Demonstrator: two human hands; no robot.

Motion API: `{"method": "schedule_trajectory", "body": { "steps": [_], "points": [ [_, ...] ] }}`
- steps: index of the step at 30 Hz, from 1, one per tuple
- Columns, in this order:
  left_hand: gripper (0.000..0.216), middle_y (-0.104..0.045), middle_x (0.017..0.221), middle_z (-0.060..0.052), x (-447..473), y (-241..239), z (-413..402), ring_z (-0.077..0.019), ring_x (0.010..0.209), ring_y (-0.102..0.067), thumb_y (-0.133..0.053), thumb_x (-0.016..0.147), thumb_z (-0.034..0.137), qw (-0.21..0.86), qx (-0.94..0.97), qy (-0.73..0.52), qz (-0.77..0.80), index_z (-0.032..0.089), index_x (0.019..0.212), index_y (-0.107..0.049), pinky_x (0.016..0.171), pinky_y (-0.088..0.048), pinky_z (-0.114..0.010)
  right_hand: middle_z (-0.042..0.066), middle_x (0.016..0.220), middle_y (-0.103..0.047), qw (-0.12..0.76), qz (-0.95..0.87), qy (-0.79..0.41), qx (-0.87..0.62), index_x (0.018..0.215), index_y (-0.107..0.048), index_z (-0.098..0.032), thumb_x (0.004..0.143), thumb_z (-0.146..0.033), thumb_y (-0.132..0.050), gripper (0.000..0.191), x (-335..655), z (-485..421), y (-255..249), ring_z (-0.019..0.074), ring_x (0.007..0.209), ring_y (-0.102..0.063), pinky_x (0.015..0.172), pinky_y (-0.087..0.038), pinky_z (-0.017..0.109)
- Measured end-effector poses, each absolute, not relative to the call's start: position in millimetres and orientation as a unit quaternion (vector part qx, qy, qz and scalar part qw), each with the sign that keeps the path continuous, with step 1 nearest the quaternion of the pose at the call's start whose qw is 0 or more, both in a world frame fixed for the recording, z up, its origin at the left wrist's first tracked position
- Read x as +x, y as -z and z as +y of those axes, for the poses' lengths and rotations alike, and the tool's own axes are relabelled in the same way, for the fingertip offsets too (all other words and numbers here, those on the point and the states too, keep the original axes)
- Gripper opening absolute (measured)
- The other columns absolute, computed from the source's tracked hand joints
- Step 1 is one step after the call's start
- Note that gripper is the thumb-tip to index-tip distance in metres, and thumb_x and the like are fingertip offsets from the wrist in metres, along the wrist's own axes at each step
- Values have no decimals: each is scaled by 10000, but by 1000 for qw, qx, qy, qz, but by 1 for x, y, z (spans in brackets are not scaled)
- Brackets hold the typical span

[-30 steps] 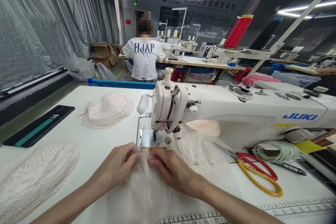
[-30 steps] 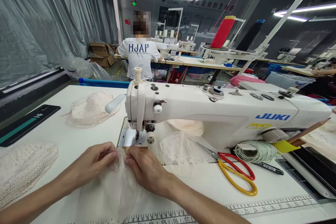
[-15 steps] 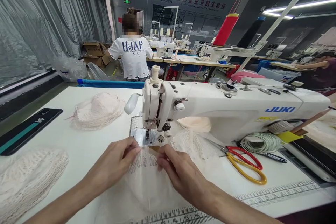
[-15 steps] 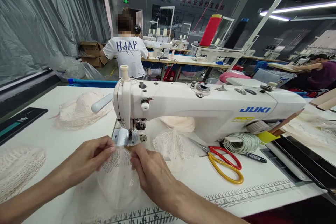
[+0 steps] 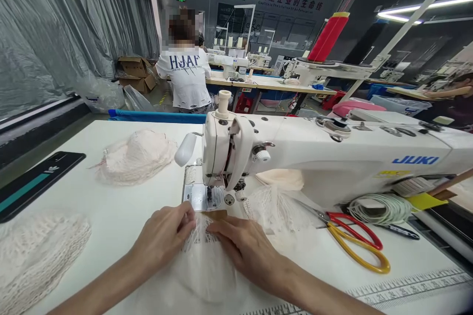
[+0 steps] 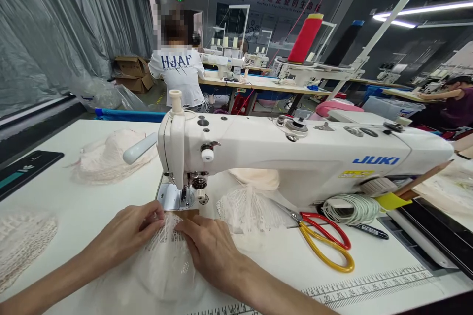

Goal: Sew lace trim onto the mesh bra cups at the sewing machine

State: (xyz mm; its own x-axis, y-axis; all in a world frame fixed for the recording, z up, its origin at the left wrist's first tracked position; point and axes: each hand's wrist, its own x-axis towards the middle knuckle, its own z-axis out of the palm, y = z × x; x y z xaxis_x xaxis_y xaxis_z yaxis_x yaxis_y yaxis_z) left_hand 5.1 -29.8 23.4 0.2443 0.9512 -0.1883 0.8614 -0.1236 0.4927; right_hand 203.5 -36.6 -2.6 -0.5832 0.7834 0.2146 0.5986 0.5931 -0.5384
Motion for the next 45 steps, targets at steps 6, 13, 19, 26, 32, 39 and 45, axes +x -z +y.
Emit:
{"method": "schedule_trajectory", "body": {
  "steps": [6, 13, 19, 26, 32, 39, 45],
  "points": [
    [132, -579, 662, 19, 2, -18, -27, -205, 659, -565, -372, 869, 255, 233, 755, -57, 610, 237, 808, -488, 569, -331, -266, 15, 786, -620, 204, -874, -180, -403, 1094, -566, -212, 901, -133, -388, 274, 204, -40, 5, 135, 611, -565, 524, -346, 229],
    [184, -610, 932, -36, 1, -8, -29, -213, 770, -570, -422, 874, 156, 53, 834, -116, 537, 243, 997, -526, 641, -372, -316, 28, 837, -599, 152, -898, -61, -409, 970, -562, -198, 905, -250, -471, 123, 200, -45, 0, 130, 568, -519, 481, -270, 260],
    [310, -627, 902, -26, -1, 2, -34, -167, 834, -565, -291, 928, 24, 16, 914, -192, 357, 199, 880, -542, 768, -352, -352, 36, 1010, -607, 185, -913, 41, -361, 897, -570, -179, 865, -172, -527, 55, 197, -46, -2, 164, 758, -512, 604, -335, 316],
    [279, -645, 968, -39, 1, 3, -41, -175, 835, -592, -362, 891, -2, -32, 915, -159, 370, 199, 906, -555, 779, -366, -364, 48, 809, -601, 164, -935, 68, -305, 716, -540, -160, 847, -68, -505, 163, 204, -52, -2, 170, 731, -491, 657, -323, 332],
    [238, -651, 963, -10, 6, 1, -23, -155, 806, -599, -377, 905, 71, -16, 912, -181, 367, 234, 925, -549, 785, -369, -350, 58, 859, -626, 155, -930, 80, -325, 897, -570, -151, 876, -73, -473, 126, 207, -37, -7, 170, 697, -497, 627, -313, 336],
    [306, -578, 758, 16, 10, -8, 8, -138, 708, -536, -281, 945, 120, 26, 905, -182, 385, 217, 780, -520, 800, -350, -347, 54, 814, -659, 153, -911, 67, -377, 887, -578, -160, 851, -251, -613, 104, 211, -13, -4, 201, 763, -539, 688, -329, 357],
    [344, -544, 698, 13, 11, -7, 10, -138, 642, -503, -273, 933, 110, -20, 900, -208, 382, 200, 703, -512, 780, -358, -334, 43, 774, -673, 148, -904, 53, -397, 824, -592, -177, 816, -279, -663, 124, 211, -8, -3, 222, 815, -554, 740, -325, 379]
  ]
}}
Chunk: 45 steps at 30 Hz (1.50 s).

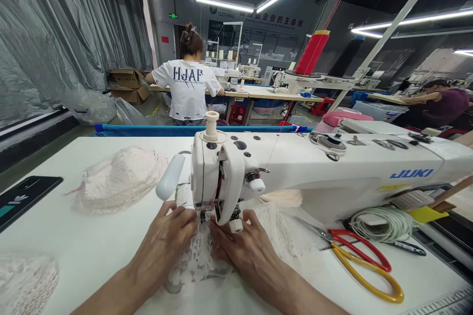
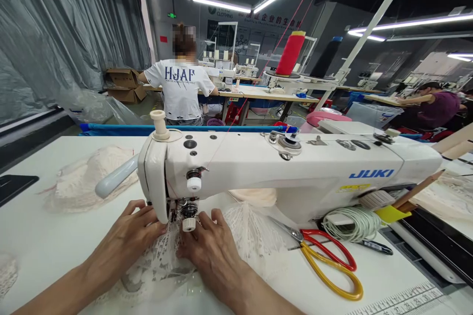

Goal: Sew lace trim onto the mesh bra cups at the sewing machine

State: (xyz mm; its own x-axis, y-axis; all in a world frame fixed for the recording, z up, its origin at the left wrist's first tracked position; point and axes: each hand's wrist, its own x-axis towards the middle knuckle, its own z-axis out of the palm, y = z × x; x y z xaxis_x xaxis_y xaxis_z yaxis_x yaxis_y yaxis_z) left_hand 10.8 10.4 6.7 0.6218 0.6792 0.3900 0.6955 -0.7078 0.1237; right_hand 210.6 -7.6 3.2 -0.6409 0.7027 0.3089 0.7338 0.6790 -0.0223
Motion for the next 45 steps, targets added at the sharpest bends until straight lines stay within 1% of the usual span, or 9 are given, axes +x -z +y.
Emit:
{"method": "schedule_trajectory", "body": {
  "steps": [8, 12, 15, 19, 23, 27, 29, 34, 45],
  "points": [
    [300, -611, 862, -10, 8, -1, -3, -149, 774, -561, -310, 941, 78, 35, -901, 262, -343, 184, 825, -566, 827, -313, -369, 76, 1068, -658, 199, -917, 38, -345, 964, -613, -185, 872, -503, -512, 345, 217, -15, -2, 236, 972, -521, 839, -278, 420],
    [122, -616, 880, 0, 3, -7, -31, -163, 810, -557, -479, 920, 284, -67, -917, 251, -304, 210, 944, -572, 851, -334, -382, 69, 1077, -647, 199, -943, -39, -265, 948, -587, -146, 812, -659, -449, 548, 218, -29, -7, 196, 951, -528, 819, -296, 374],
    [193, -583, 823, -6, 0, -7, -47, -190, 772, -530, -617, 811, 384, -98, -914, 229, -321, 205, 875, -578, 807, -364, -402, 64, 1037, -647, 191, -945, -28, -265, 903, -576, -140, 902, -487, -476, 361, 215, -35, -6, 168, 892, -537, 771, -296, 350],
    [84, -596, 842, -27, 4, -2, -51, -199, 784, -531, -568, 837, 268, -67, -902, 260, -339, 192, 802, -559, 778, -381, -390, 34, 838, -648, 242, -931, -10, -275, 808, -556, -139, 957, -171, -394, 222, 208, -35, 0, 140, 760, -533, 738, -297, 331],
    [177, -598, 683, -5, 10, 1, -42, -163, 624, -518, -411, 898, 89, 22, -893, 288, -346, 176, 815, -541, 647, -384, -319, 9, 615, -559, 281, -908, -17, -309, 743, -515, -138, 986, -210, -286, 341, 202, -31, 4, 128, 586, -460, 661, -306, 305],
    [236, -593, 600, 23, 8, 2, -34, -142, 511, -496, -342, 871, 9, 67, -891, 278, -353, 172, 853, -511, 527, -351, -265, 7, 637, -562, 282, -907, -41, -309, 796, -506, -138, 964, -389, -372, 331, 204, -28, 4, 131, 594, -478, 686, -324, 301],
    [217, -606, 606, 25, 7, 1, -33, -142, 504, -507, -335, 894, 41, 68, -889, 272, -362, 174, 880, -506, 501, -340, -258, -2, 645, -571, 274, -910, -49, -308, 847, -513, -139, 967, -299, -379, 240, 206, -27, 3, 122, 585, -478, 694, -323, 297],
    [154, -611, 620, 18, 12, -4, -31, -170, 549, -554, -421, 935, 212, 54, -901, 246, -353, 175, 836, -532, 563, -388, -304, -19, 599, -568, 298, -897, -53, -322, 856, -529, -141, 938, -127, -354, 194, 206, -29, 5, 102, 517, -458, 664, -317, 291],
    [166, -625, 712, 14, 13, -9, -26, -163, 656, -589, -464, 859, 99, -88, -899, 108, -415, 184, 764, -572, 638, -386, -308, -4, 680, -584, 272, -888, -97, -358, 876, -540, -143, 912, -112, -421, 128, 206, -35, 6, 121, 604, -505, 658, -315, 288]
  ]
}}
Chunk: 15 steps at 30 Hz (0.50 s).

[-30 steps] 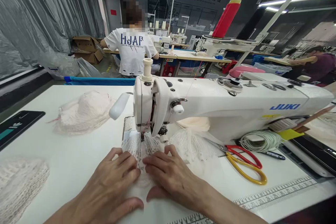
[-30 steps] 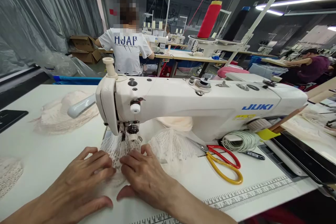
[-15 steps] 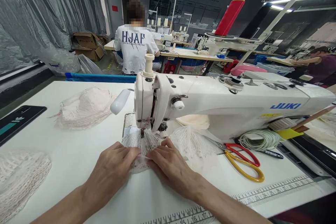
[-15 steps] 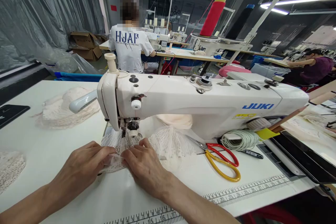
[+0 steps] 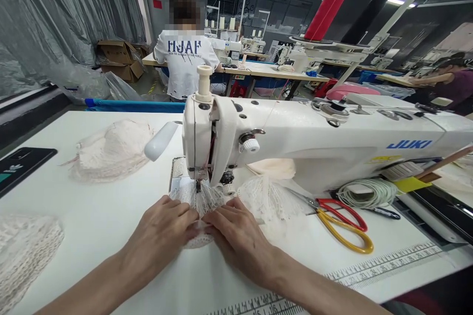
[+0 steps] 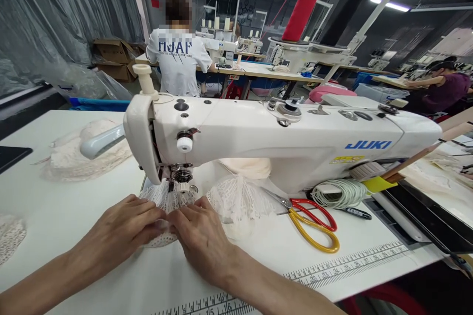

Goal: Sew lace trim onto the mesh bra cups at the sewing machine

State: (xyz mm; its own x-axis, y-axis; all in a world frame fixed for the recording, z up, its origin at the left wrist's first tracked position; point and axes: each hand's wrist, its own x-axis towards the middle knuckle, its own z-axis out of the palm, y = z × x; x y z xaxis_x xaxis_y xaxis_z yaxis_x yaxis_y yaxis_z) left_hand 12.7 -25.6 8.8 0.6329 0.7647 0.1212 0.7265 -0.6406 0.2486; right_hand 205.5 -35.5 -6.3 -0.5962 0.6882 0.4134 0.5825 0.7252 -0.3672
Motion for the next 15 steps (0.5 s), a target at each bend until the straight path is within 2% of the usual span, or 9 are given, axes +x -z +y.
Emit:
{"method": "schedule_trajectory", "body": {
  "steps": [4, 9, 12, 15],
  "points": [
    [124, -589, 695, 40, 11, 0, -32, -155, 665, -559, -583, 759, 78, 94, 899, -123, 410, 200, 760, -563, 634, -363, -296, 15, 767, -591, 232, -890, -139, -366, 899, -558, -151, 888, -163, -501, 60, 208, -36, 1, 145, 706, -520, 696, -320, 297],
    [166, -533, 682, 36, 10, 5, -41, -144, 638, -488, -502, 828, 77, 46, 904, -197, 377, 222, 854, -577, 628, -333, -295, 20, 816, -569, 231, -899, -104, -357, 828, -575, -171, 880, -264, -555, 108, 212, -38, 0, 154, 766, -491, 715, -297, 310],
    [230, -491, 664, 32, 10, 1, -44, -125, 616, -459, -416, 896, 66, 23, 908, -238, 343, 203, 833, -590, 646, -333, -299, 12, 789, -561, 239, -909, -73, -332, 761, -574, -174, 904, -199, -505, 161, 215, -40, 0, 147, 755, -472, 721, -283, 320],
    [276, -489, 657, 25, 10, 0, -46, -113, 627, -461, -384, 934, 76, 1, 911, -261, 320, 172, 781, -592, 672, -344, -307, 12, 812, -565, 219, -929, -53, -292, 780, -581, -173, 915, -114, -449, 198, 218, -41, -4, 139, 769, -465, 753, -281, 329]
  ]
}}
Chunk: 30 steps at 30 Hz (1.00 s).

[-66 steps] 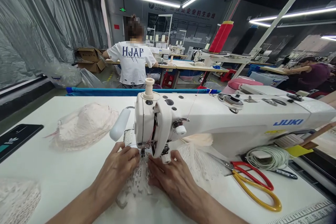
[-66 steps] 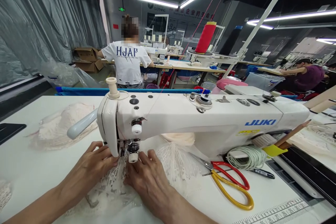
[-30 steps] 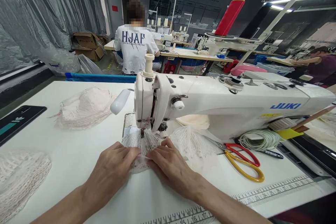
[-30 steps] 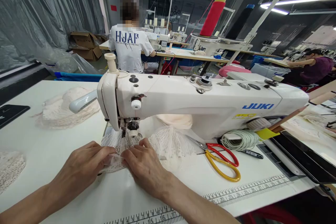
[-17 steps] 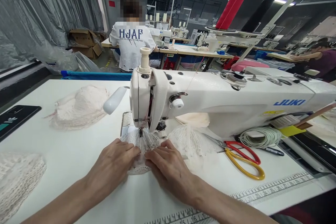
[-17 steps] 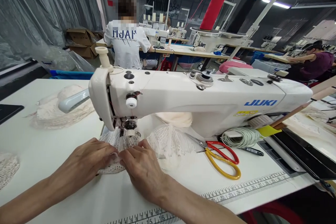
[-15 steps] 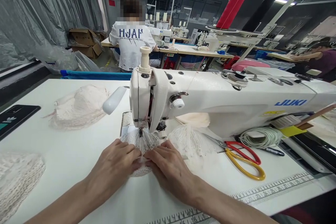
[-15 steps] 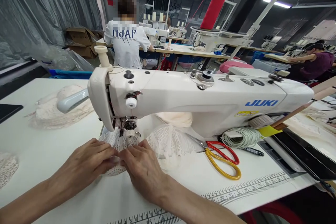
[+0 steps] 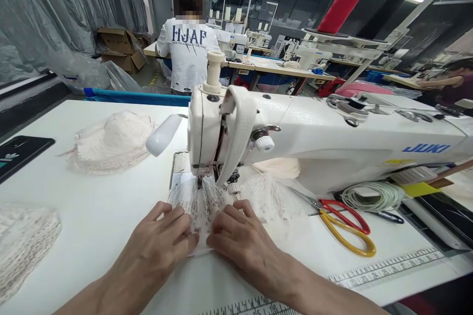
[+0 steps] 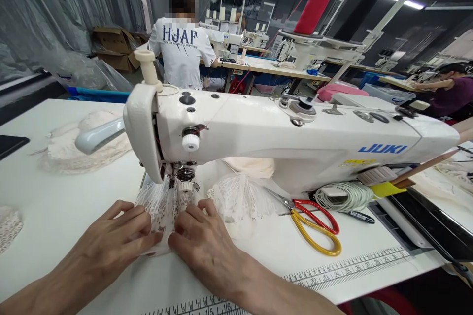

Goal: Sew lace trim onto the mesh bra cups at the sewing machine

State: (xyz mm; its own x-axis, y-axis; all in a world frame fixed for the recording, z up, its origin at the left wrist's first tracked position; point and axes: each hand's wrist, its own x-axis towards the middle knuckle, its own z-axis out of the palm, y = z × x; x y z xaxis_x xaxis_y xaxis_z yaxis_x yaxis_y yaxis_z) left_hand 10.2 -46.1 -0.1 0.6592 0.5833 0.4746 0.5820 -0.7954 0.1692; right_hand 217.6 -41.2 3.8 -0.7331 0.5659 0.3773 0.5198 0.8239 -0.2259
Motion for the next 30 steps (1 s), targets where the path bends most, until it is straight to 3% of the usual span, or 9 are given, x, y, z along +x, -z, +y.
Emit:
{"method": "schedule_trajectory", "body": {
  "steps": [5, 9, 14, 20, 23, 27, 30],
  "points": [
    [326, -542, 688, 13, 10, 7, -47, -121, 666, -497, -394, 931, 77, -17, 911, -253, 326, 164, 661, -553, 711, -378, -337, 13, 822, -577, 172, -951, -48, -252, 803, -565, -152, 905, -64, -431, 190, 219, -41, -11, 141, 815, -475, 788, -277, 340],
    [285, -621, 812, -1, 12, 11, -50, -138, 775, -562, -411, 918, 59, -26, 920, -240, 310, 178, 724, -582, 825, -410, -358, 13, 768, -581, 160, -955, -46, -246, 844, -575, -151, 897, -42, -413, 202, 219, -41, -12, 141, 753, -473, 768, -281, 349],
    [289, -648, 831, -5, 13, 15, -53, -143, 815, -585, -396, 914, 41, -49, 920, -250, 297, 181, 768, -602, 847, -426, -345, 6, 762, -589, 149, -958, -45, -240, 850, -579, -164, 895, -55, -439, 183, 220, -41, -12, 136, 745, -481, 777, -287, 349],
    [284, -603, 703, 16, 14, 10, -54, -141, 685, -565, -386, 924, 82, -38, 922, -232, 308, 202, 802, -613, 791, -436, -347, -2, 752, -582, 153, -957, -39, -241, 833, -582, -170, 878, -73, -479, 148, 221, -41, -13, 135, 744, -488, 779, -286, 351],
    [282, -598, 701, 8, 15, 5, -54, -145, 681, -560, -352, 939, 103, -41, 925, -229, 302, 177, 869, -615, 770, -421, -344, 3, 756, -581, 161, -956, -53, -239, 816, -583, -172, 903, -210, -499, 127, 221, -41, -14, 143, 742, -486, 768, -285, 351],
    [329, -602, 721, -2, 15, 1, -51, -148, 697, -563, -296, 957, 126, -28, 925, -242, 290, 174, 896, -616, 780, -390, -338, 19, 819, -586, 181, -949, -65, -251, 806, -578, -174, 893, -484, -490, 334, 221, -36, -9, 153, 781, -498, 781, -291, 354],
    [334, -614, 759, -5, 16, 1, -46, -143, 714, -570, -282, 958, 111, -38, 922, -242, 301, 180, 950, -609, 797, -377, -332, 28, 875, -609, 208, -939, -54, -269, 852, -584, -171, 869, -562, -470, 407, 221, -27, -1, 156, 807, -511, 787, -289, 354]
  ]
}}
